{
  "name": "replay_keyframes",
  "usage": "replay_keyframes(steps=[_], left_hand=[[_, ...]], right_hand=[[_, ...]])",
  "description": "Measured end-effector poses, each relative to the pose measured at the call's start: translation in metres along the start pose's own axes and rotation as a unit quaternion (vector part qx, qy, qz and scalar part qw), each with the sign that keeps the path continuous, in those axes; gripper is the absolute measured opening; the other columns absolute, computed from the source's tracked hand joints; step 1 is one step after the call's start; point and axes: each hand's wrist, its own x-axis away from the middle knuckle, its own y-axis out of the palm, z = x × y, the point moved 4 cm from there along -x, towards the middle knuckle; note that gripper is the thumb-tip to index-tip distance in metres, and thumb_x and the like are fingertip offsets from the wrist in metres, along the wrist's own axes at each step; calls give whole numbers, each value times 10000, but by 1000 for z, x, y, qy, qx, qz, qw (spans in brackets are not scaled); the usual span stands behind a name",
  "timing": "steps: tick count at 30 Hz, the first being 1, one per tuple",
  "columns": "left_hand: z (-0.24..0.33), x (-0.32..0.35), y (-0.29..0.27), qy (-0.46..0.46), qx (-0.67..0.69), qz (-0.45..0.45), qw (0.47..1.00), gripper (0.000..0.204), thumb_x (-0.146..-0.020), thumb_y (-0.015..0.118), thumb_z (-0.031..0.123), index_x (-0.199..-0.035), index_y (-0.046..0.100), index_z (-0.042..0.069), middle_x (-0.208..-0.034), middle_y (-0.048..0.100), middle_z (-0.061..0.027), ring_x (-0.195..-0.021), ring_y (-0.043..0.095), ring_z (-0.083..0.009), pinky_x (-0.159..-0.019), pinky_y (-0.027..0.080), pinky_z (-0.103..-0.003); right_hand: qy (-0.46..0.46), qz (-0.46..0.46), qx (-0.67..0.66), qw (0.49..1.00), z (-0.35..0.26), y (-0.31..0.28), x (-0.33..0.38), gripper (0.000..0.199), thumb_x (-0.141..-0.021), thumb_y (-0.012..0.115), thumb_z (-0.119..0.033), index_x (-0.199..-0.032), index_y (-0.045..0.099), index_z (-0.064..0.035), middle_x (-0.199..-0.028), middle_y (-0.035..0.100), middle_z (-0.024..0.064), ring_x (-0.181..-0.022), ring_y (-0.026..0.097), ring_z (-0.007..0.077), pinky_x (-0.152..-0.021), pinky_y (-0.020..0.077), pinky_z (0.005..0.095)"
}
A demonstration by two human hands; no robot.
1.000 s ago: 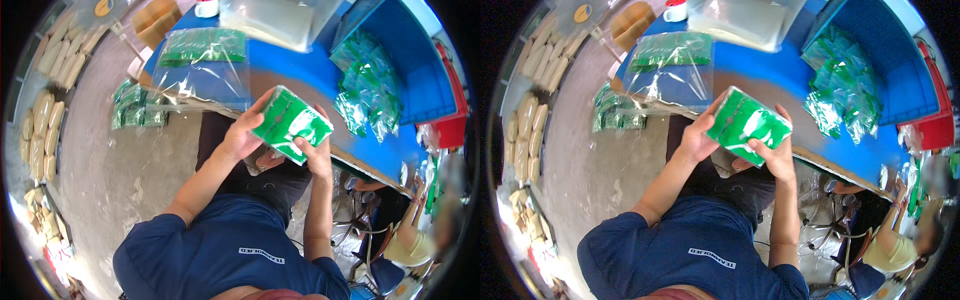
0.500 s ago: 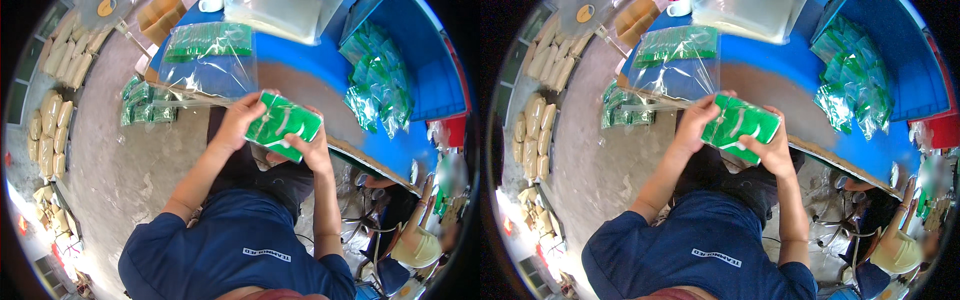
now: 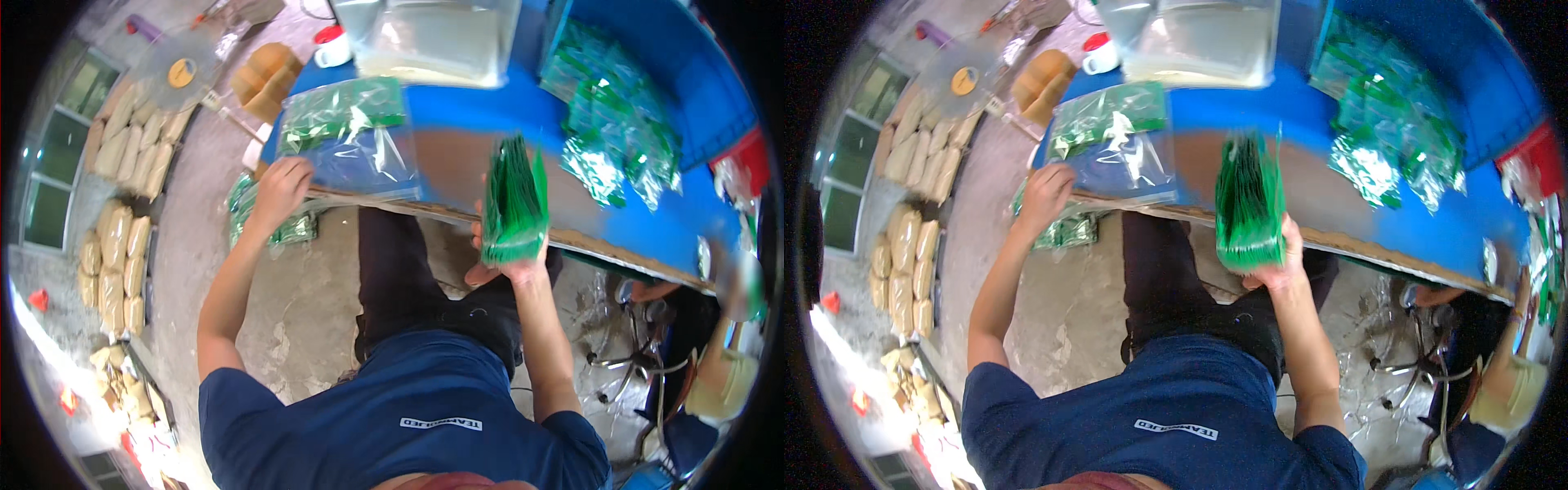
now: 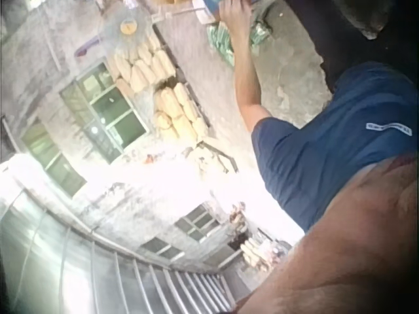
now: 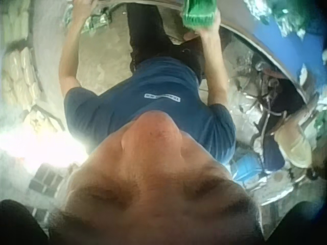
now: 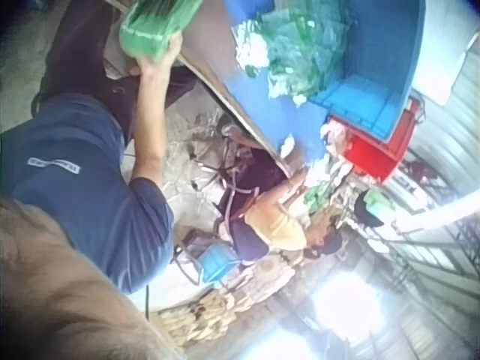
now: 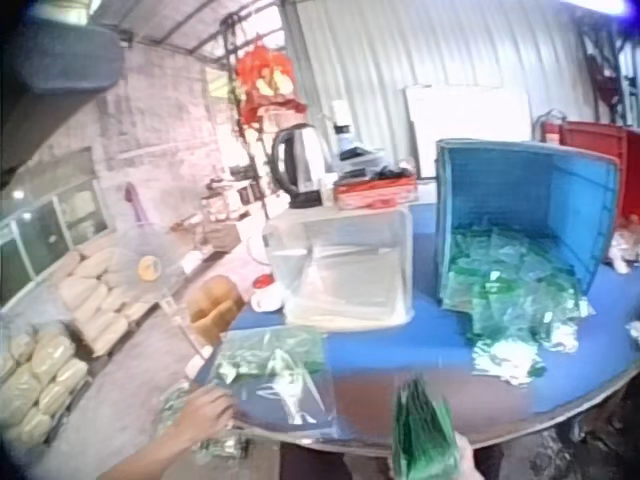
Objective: Sorting, stacking, and packing small green plastic bags into a larger clear bag.
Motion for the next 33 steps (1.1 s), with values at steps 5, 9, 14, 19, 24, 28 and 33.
replay_keyframes(steps=[5,9,14,19,24,28,33], left_hand=[[17,-27,17,14,-25,48,998,142,-775,710,51,-914,680,66,-852,617,-83,-840,642,-281,-726,526,-392],[55,-42,30,-2,61,26,998,134,-786,706,57,-918,681,61,-834,611,-91,-790,646,-287,-673,524,-398],[133,-67,80,-126,263,-62,954,163,-801,719,108,-931,665,26,-795,644,-130,-720,651,-308,-663,511,-412],[145,-94,94,-224,456,-47,860,148,-816,721,86,-926,685,-6,-671,623,-22,-602,571,-112,-574,455,-289],[138,-103,69,-265,495,38,826,67,-873,701,32,-916,661,0,-663,596,8,-603,514,-29,-535,400,-213],[174,-110,47,-144,359,81,919,103,-832,731,18,-901,655,25,-614,513,0,-532,459,-71,-497,378,-257],[199,-118,45,-85,242,113,960,111,-809,713,29,-848,613,58,-777,609,-95,-620,638,-264,-551,501,-376]], right_hand=[[-16,-77,71,994,5,12,-7,677,-838,691,-457,-1338,530,-30,-1173,647,152,-1026,629,335,-867,534,516],[9,-39,141,989,-1,30,-11,583,-829,728,-366,-1271,578,-16,-1166,662,124,-1035,640,258,-922,512,433],[-41,-33,212,976,-33,52,-10,608,-840,711,-365,-1317,546,-25,-1197,653,115,-1065,635,263,-959,497,429],[-88,60,382,918,-63,56,-7,652,-840,739,-256,-1372,467,5,-1234,613,132,-1148,592,237,-988,482,377],[8,101,561,822,-83,30,-9,789,-747,846,-235,-1372,432,14,-1226,614,144,-1113,608,241,-987,479,368],[83,77,515,850,-80,39,-22,708,-771,822,-228,-1339,466,-1,-1188,636,142,-1093,621,227,-959,497,388],[-10,188,445,876,-64,40,-55,643,-800,800,-254,-1315,483,-35,-1159,637,120,-1044,644,234,-837,555,436]])
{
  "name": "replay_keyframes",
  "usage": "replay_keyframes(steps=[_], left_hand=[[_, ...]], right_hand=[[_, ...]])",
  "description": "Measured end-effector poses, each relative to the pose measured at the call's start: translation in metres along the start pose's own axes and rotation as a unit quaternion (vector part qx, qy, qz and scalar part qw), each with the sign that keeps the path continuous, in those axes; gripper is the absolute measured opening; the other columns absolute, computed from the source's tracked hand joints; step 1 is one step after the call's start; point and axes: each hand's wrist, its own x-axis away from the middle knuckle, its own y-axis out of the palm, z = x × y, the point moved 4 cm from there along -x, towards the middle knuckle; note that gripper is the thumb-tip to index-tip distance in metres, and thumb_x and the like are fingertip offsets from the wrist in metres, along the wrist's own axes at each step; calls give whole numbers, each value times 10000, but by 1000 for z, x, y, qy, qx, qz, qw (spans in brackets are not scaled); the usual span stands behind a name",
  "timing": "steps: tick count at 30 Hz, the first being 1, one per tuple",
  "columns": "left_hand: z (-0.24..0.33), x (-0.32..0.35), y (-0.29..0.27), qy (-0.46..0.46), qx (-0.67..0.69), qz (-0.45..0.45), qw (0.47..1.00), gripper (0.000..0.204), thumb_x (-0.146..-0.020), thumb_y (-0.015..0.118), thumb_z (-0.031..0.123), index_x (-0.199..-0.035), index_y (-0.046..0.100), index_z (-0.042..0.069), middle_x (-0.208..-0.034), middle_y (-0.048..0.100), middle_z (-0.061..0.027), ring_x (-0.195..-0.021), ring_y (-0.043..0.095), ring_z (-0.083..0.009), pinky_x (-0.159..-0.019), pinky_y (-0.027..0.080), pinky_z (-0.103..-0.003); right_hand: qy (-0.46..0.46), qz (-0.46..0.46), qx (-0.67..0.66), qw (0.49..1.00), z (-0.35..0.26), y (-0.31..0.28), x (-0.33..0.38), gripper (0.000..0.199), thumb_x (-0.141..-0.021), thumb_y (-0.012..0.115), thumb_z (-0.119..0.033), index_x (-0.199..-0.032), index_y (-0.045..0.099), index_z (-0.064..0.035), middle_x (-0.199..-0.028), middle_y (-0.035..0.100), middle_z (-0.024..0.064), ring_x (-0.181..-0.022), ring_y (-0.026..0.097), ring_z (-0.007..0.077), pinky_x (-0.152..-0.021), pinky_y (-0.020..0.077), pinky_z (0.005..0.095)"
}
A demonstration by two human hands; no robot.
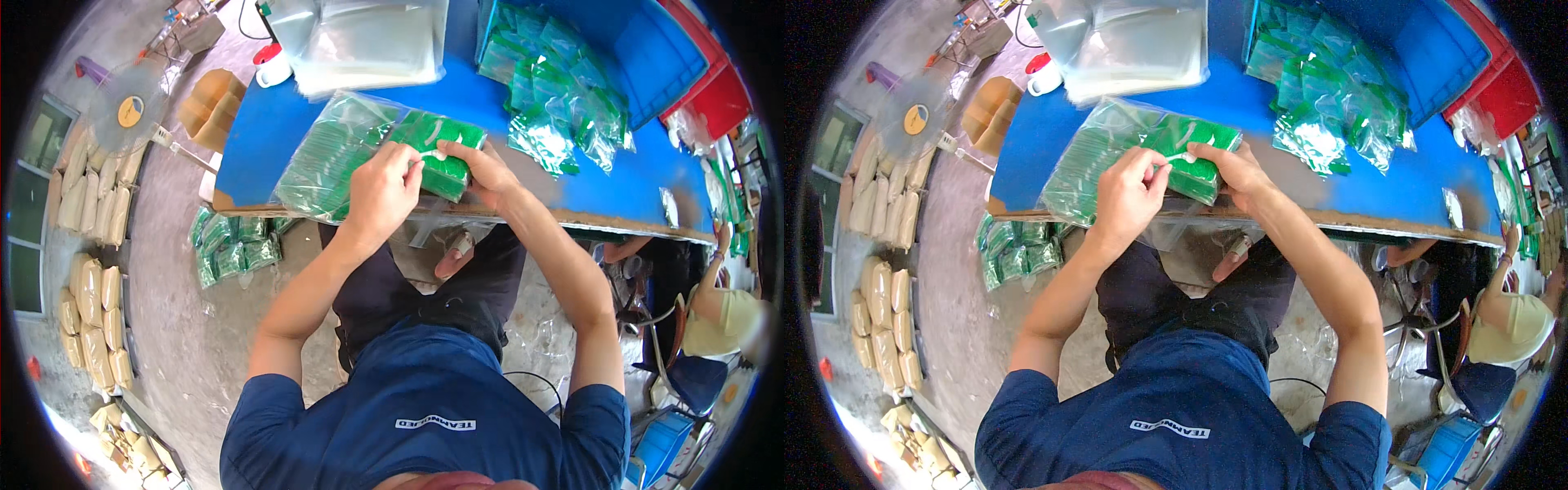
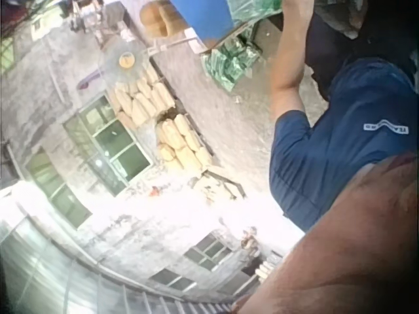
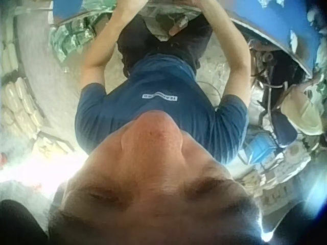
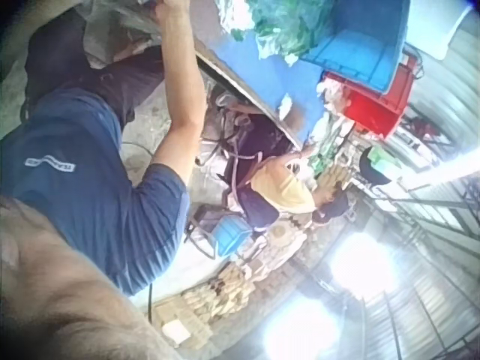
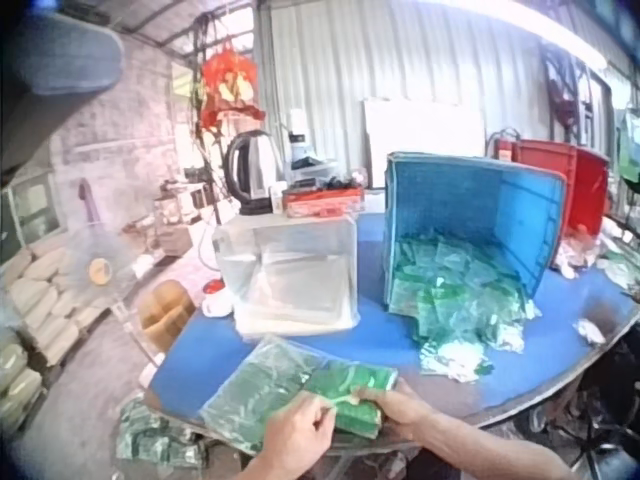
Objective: Sorting, stacking, and packing small green plastic bags into a larger clear bag.
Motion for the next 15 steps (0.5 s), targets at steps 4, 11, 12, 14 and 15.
replay_keyframes(steps=[4,11,12,14,15], left_hand=[[1,-1,-3,4,24,52,998,106,-803,733,33,-840,637,56,-705,560,-75,-565,563,-222,-514,455,-344],[17,-9,11,14,56,49,997,136,-819,748,76,-897,642,41,-838,631,-97,-745,648,-229,-651,521,-330],[10,-13,6,18,56,49,997,136,-819,748,76,-897,642,41,-838,631,-97,-745,648,-229,-651,521,-330],[-34,-23,-27,6,98,140,985,270,-842,761,108,-1071,641,28,-1059,663,-137,-957,668,-227,-789,542,-315],[-94,-21,-42,-103,168,146,969,404,-874,744,168,-1208,574,19,-1179,625,-156,-1066,629,-231,-884,513,-331]], right_hand=[[-25,-20,45,998,-1,23,1,631,-803,793,-235,-1295,476,0,-1135,637,123,-1004,660,241,-806,568,426],[-137,-168,75,973,16,69,-44,330,-930,604,-120,-1253,567,-64,-1101,642,129,-1032,641,221,-849,554,369],[-245,-162,279,914,7,77,-43,303,-943,586,-109,-1245,584,-78,-1110,642,129,-1055,634,229,-877,545,378],[53,-134,3,990,18,74,-79,502,-905,711,-332,-1280,543,-45,-1336,541,132,-1185,584,292,-1004,494,474],[62,-188,23,980,9,81,-67,588,-872,747,-352,-1298,519,-17,-1385,495,155,-1198,575,292,-997,499,496]])
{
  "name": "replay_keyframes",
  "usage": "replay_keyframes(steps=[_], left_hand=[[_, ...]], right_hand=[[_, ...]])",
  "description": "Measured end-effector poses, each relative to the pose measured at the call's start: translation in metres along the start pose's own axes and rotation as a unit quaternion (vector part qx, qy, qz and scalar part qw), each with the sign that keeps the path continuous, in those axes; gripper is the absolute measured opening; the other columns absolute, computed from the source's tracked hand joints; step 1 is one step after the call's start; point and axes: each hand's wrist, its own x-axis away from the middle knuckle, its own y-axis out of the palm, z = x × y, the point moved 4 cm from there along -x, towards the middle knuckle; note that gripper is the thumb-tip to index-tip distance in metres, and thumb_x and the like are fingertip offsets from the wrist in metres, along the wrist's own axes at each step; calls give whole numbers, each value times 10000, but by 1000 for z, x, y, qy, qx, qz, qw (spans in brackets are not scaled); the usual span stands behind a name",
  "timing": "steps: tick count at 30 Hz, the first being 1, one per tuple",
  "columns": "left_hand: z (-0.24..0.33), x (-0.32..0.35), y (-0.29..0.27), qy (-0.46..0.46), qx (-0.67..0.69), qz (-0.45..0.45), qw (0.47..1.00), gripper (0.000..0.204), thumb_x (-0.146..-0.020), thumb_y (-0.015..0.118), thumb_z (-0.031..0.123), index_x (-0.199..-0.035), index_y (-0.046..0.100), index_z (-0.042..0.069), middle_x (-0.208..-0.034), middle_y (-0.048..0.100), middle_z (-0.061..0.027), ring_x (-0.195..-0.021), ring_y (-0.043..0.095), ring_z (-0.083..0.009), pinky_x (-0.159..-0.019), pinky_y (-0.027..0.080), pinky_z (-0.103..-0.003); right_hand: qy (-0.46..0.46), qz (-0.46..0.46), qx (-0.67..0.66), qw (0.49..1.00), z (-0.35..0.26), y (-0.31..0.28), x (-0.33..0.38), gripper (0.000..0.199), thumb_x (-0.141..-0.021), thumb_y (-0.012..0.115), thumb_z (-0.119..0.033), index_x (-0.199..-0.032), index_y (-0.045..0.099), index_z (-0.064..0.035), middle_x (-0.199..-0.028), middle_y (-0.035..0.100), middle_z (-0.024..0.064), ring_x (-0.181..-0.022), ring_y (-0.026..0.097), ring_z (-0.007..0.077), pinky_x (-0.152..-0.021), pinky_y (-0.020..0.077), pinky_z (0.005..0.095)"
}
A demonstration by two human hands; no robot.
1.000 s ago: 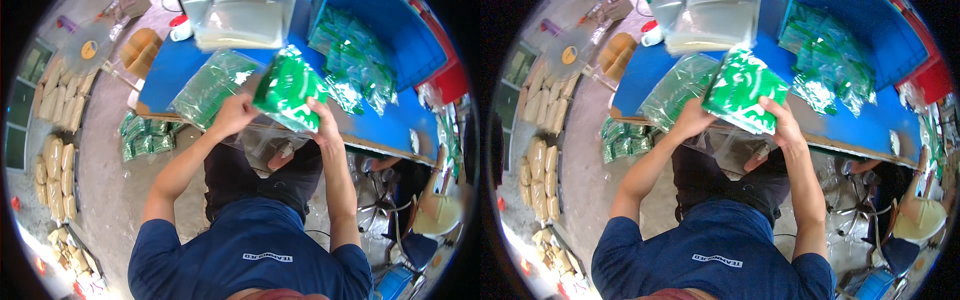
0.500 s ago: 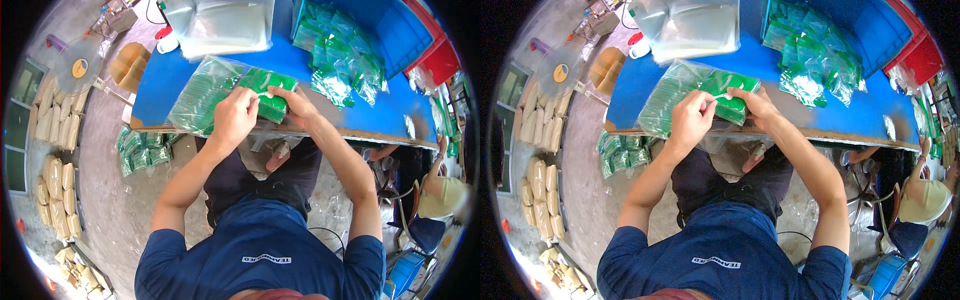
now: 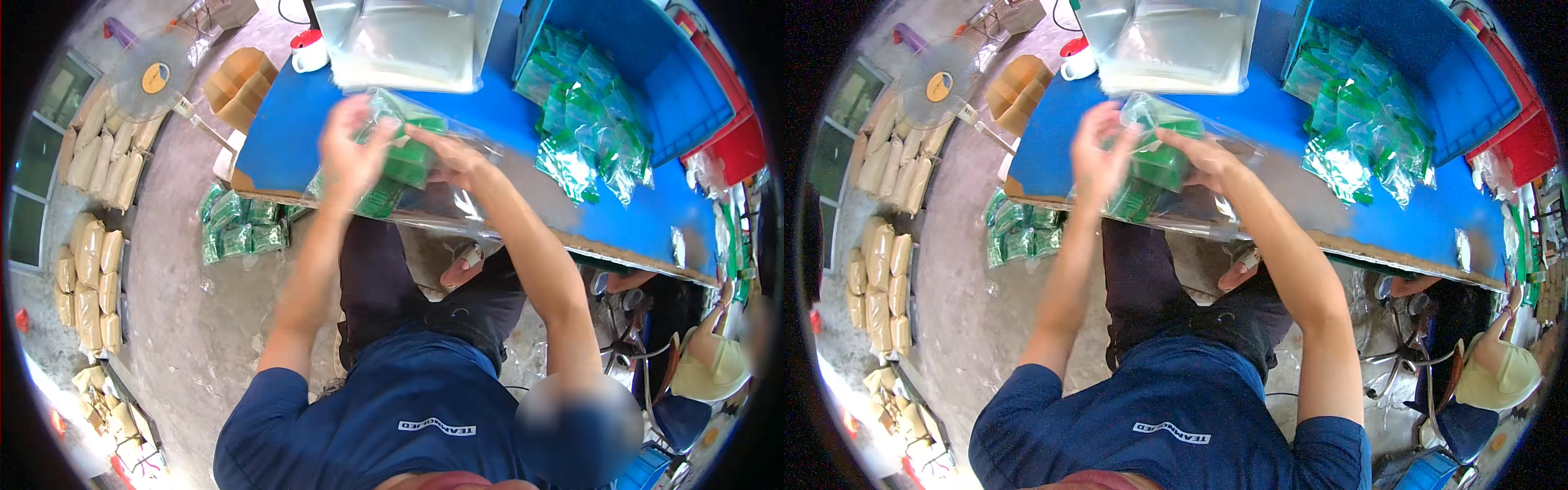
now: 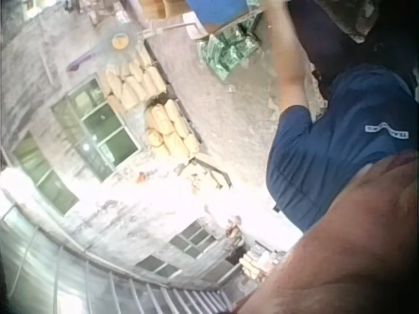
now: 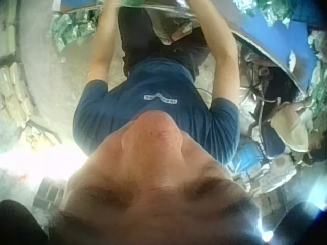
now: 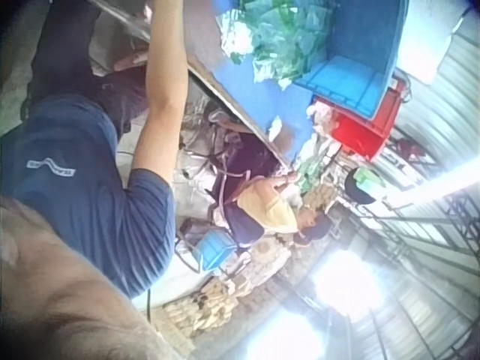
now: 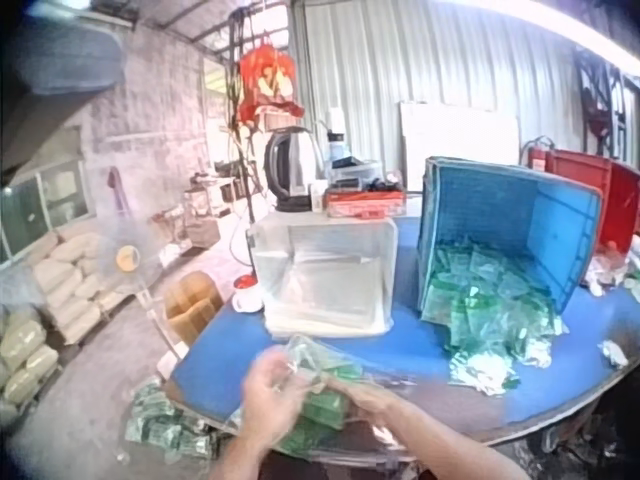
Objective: Sorting, stacking, and packing small green plastic bags into a larger clear bag.
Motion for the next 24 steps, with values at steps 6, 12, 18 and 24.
replay_keyframes(steps=[6,12,18,24], left_hand=[[-114,-3,-60,-282,120,-162,938,782,-997,557,414,-1543,197,-15,-1538,372,-209,-1429,349,-271,-1174,235,-360],[-114,-2,-46,-295,170,-199,919,778,-1017,489,417,-1563,125,-2,-1596,271,-187,-1491,215,-278,-1207,136,-378],[-108,9,-45,-310,299,-182,884,719,-1031,417,387,-1585,85,71,-1632,193,-149,-1513,142,-281,-1217,96,-409],[-94,8,-32,-341,304,-194,868,703,-1031,394,403,-1596,80,125,-1646,171,-102,-1519,120,-252,-1221,21,-405]], right_hand=[[-46,76,104,991,1,1,-9,646,-823,790,-385,-1281,567,11,-1270,595,157,-1071,641,254,-873,566,436],[-22,173,257,951,-14,-3,-29,641,-801,771,-510,-1138,677,27,-1052,706,145,-876,700,276,-740,584,367],[-255,140,307,906,-13,13,-6,816,-858,636,-643,-1272,556,56,-1052,681,249,-940,679,333,-806,532,416],[-111,163,204,959,14,-7,-9,805,-927,544,-627,-1304,462,80,-1178,623,282,-1108,627,297,-817,524,408]])
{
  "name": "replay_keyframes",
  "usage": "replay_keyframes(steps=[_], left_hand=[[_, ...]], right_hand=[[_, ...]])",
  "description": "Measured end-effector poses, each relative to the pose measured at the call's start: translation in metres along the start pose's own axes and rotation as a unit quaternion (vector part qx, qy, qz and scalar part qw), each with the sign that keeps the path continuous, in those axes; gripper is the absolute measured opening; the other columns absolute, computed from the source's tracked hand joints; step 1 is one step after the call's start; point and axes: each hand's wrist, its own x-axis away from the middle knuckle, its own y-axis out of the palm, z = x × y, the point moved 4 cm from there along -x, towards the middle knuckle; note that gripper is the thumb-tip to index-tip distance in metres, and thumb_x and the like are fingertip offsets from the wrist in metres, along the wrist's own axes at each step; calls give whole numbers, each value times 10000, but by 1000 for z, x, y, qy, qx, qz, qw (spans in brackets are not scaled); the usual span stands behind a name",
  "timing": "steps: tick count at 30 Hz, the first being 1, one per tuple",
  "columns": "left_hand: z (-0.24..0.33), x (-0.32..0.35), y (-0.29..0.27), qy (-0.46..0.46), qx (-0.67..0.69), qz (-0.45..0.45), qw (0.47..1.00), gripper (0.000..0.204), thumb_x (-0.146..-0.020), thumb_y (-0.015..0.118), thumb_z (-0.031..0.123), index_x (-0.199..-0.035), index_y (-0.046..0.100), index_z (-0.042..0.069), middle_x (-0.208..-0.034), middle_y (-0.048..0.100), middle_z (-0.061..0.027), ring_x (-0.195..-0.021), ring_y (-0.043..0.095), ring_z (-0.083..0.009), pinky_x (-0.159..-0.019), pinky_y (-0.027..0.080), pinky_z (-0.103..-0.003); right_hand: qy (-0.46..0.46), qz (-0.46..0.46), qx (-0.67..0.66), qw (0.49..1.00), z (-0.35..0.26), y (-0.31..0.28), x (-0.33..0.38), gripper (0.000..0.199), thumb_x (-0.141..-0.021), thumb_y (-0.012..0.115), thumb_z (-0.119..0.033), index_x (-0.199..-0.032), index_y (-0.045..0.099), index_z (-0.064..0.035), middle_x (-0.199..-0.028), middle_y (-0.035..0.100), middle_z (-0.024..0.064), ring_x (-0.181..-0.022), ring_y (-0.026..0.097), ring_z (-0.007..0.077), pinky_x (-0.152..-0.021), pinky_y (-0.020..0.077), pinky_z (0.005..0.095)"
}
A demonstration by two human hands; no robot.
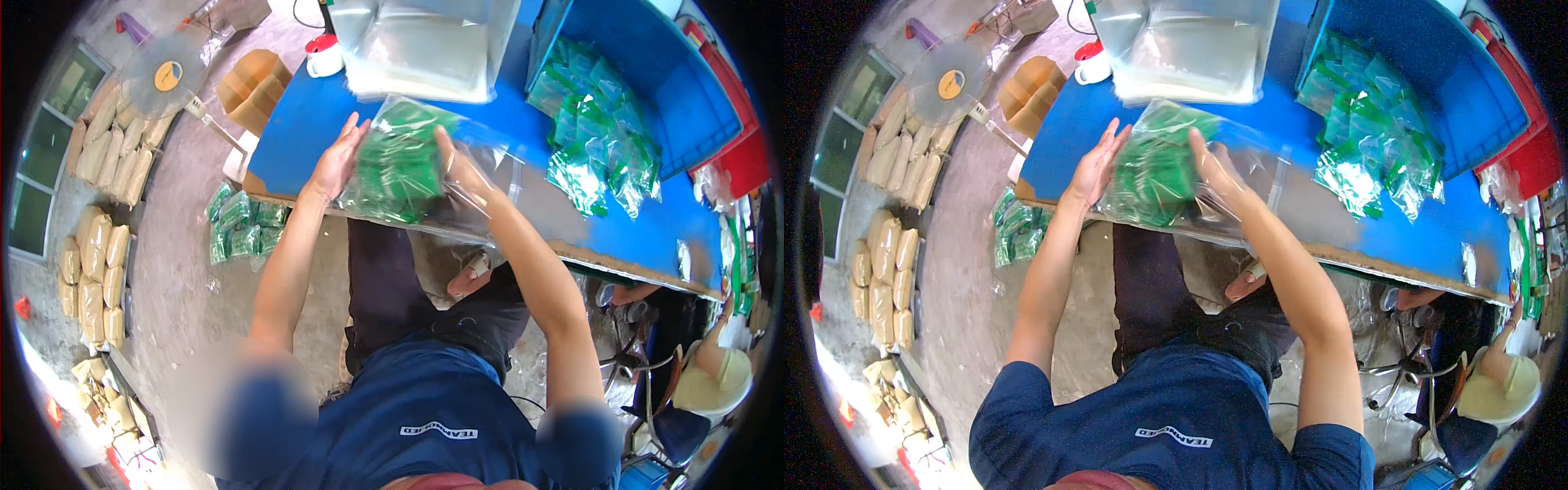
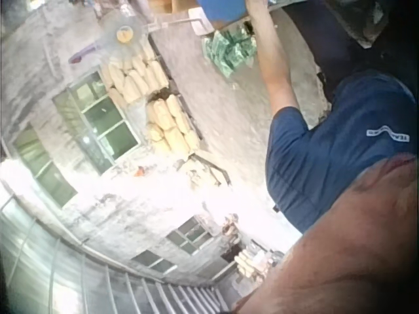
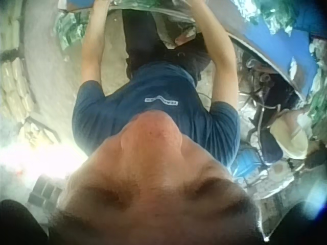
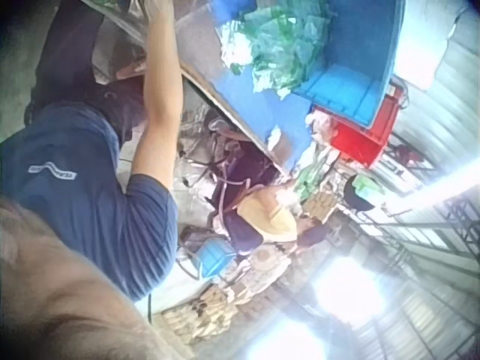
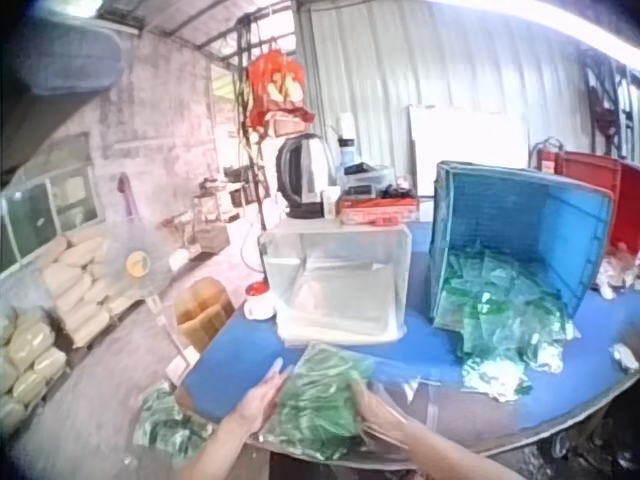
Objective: Sorting, stacking, and packing small green plastic bags into a larger clear bag.
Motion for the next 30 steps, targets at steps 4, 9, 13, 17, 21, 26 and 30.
replay_keyframes(steps=[4,9,13,17,21,26,30], left_hand=[[-13,-9,-8,32,-19,-51,998,706,-1024,417,376,-1590,108,91,-1646,169,-102,-1522,109,-231,-1223,30,-369],[3,-5,1,5,-83,-39,996,730,-992,502,328,-1580,161,62,-1644,164,-122,-1513,141,-225,-1219,96,-352],[16,-1,26,25,-185,-137,973,964,-813,779,174,-1566,194,35,-1613,235,-154,-1493,205,-243,-1207,155,-349],[17,-2,16,50,-319,-115,939,1034,-707,866,123,-1547,271,31,-1573,321,-110,-1434,316,-219,-1186,222,-335],[15,-9,20,29,-349,-150,925,1043,-729,872,198,-1548,252,19,-1563,330,-118,-1434,313,-216,-1189,214,-330],[15,-3,7,48,-299,-153,941,1140,-666,908,178,-1556,213,20,-1581,288,-154,-1461,271,-242,-1198,210,-341],[21,-3,24,54,-377,-208,901,1232,-617,932,205,-1565,168,22,-1590,271,-156,-1471,249,-249,-1207,187,-347]], right_hand=[[-54,-79,-147,985,-6,6,50,776,-930,681,-391,-1442,303,53,-1141,640,218,-894,686,239,-678,560,346],[-47,-10,199,979,-15,9,52,809,-925,704,-278,-1497,218,26,-1091,666,186,-795,697,240,-645,571,305],[54,-239,-214,946,-3,0,83,878,-868,763,-239,-1418,166,96,-803,690,148,-717,697,213,-596,548,320],[-64,-101,139,983,-9,17,84,890,-878,736,-202,-1495,154,69,-753,673,157,-626,663,207,-562,509,363],[-211,-102,145,961,12,-13,90,611,-863,727,-163,-1369,461,52,-819,688,152,-681,672,216,-612,509,370],[-339,169,393,838,10,-21,94,195,-894,636,-109,-1043,616,15,-1004,608,168,-857,606,339,-703,499,436],[-340,164,451,809,6,-26,57,154,-902,575,-153,-969,572,-14,-1007,566,155,-964,536,360,-866,453,461]])
